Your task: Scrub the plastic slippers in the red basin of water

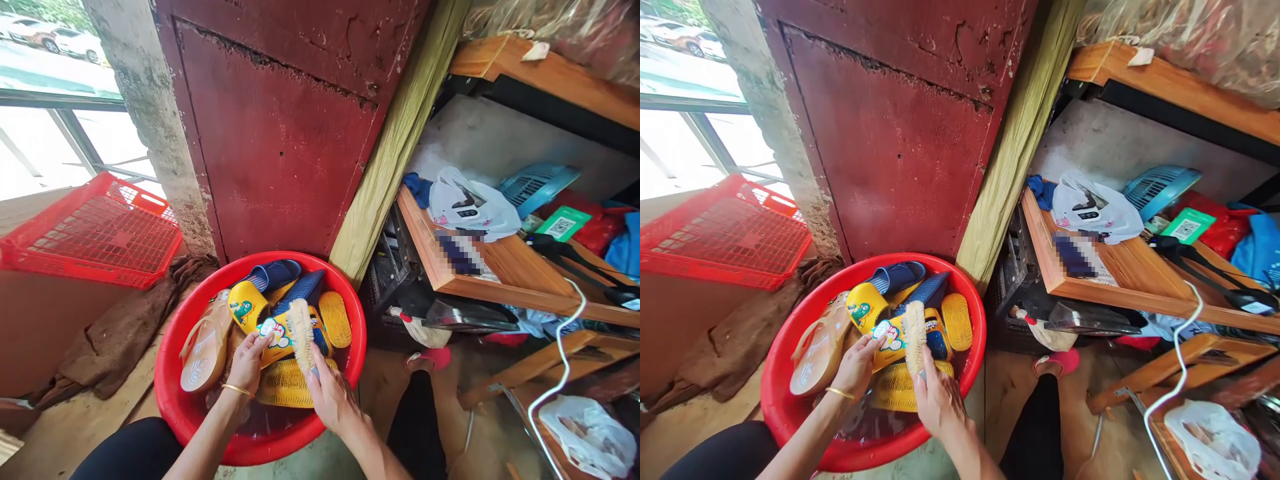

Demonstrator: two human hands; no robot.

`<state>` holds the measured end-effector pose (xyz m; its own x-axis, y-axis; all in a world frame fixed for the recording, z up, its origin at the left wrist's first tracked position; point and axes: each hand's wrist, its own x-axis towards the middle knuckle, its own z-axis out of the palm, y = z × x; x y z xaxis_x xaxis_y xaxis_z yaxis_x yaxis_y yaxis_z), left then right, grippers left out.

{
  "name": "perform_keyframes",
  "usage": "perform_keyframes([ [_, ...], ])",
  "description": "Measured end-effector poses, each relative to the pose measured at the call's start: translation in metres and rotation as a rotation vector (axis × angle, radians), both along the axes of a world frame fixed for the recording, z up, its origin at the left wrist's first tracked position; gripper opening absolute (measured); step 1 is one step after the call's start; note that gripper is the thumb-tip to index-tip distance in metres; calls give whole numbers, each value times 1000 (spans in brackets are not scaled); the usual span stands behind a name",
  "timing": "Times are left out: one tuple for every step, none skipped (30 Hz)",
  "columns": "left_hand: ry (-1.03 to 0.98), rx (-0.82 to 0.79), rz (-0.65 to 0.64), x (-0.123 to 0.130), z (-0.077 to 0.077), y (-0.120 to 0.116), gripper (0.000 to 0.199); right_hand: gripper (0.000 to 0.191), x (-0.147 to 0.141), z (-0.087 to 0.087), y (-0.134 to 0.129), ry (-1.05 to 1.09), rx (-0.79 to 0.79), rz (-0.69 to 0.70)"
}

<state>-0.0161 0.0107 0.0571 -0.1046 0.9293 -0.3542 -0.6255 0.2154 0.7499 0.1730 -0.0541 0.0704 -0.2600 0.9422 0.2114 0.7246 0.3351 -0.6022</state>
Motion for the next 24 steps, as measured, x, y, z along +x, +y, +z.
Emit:
perform_keyframes([
  [-13,-16,-9,-1,-1,2,48,60,6,-1,-10,1,-11,-12],
  [-23,-25,-12,-2,-1,5,46,60,14,-3,-21,10,-21,-20],
  [-33,-33,3,-5,-2,8,43,60,22,-5,-32,22,-31,-25],
  [-41,-41,31,-9,-3,11,37,60,31,-7,-42,31,-49,-17],
  [-45,-55,65,-14,-3,14,32,60,39,-9,-52,34,-69,-9],
  [-51,-69,98,-20,-3,18,27,59,45,-10,-61,34,-82,-12],
  [-74,-86,127,-25,-2,21,23,57,47,-11,-67,35,-85,-29],
  [-115,-106,150,-30,0,23,19,56,46,-11,-71,39,-76,-59],
  [-164,-123,164,-34,3,25,15,56,42,-9,-72,42,-59,-89],
  [-225,-134,173,-35,6,27,10,57,35,-7,-69,43,-37,-109],
  [-292,-141,169,-35,10,28,7,57,25,-4,-63,41,-16,-112],
  [-355,-140,148,-33,14,28,7,59,14,-1,-53,31,-5,-90],
  [-398,-130,114,-29,18,28,10,59,3,1,-42,14,2,-56],
  [-425,-109,73,-25,20,28,14,60,-8,2,-28,-8,5,-42],
  [-441,-88,30,-19,22,28,17,60,-17,2,-14,-44,1,-48],
  [-429,-75,-6,-15,22,27,19,61,-24,1,-1,-92,-11,-70],
  [-385,-73,-35,-12,22,26,20,60,-29,-2,12,-143,-31,-108],
  [-316,-80,-59,-11,20,24,20,60,-32,-6,23,-191,-61,-144],
  [-222,-90,-97,-13,19,22,20,60,-33,-10,32,-227,-92,-170],
  [-102,-94,-157,-17,18,20,21,60,-32,-14,39,-248,-122,-186],
  [44,-80,-219,-25,17,17,25,60,-30,-18,45,-254,-146,-187],
  [212,-43,-261,-34,17,15,31,60,-28,-21,49,-246,-158,-182],
  [392,11,-281,-44,16,13,40,60,-25,-24,51,-228,-156,-182],
  [582,71,-241,-54,14,11,47,59,-22,-25,52,-202,-150,-185],
])
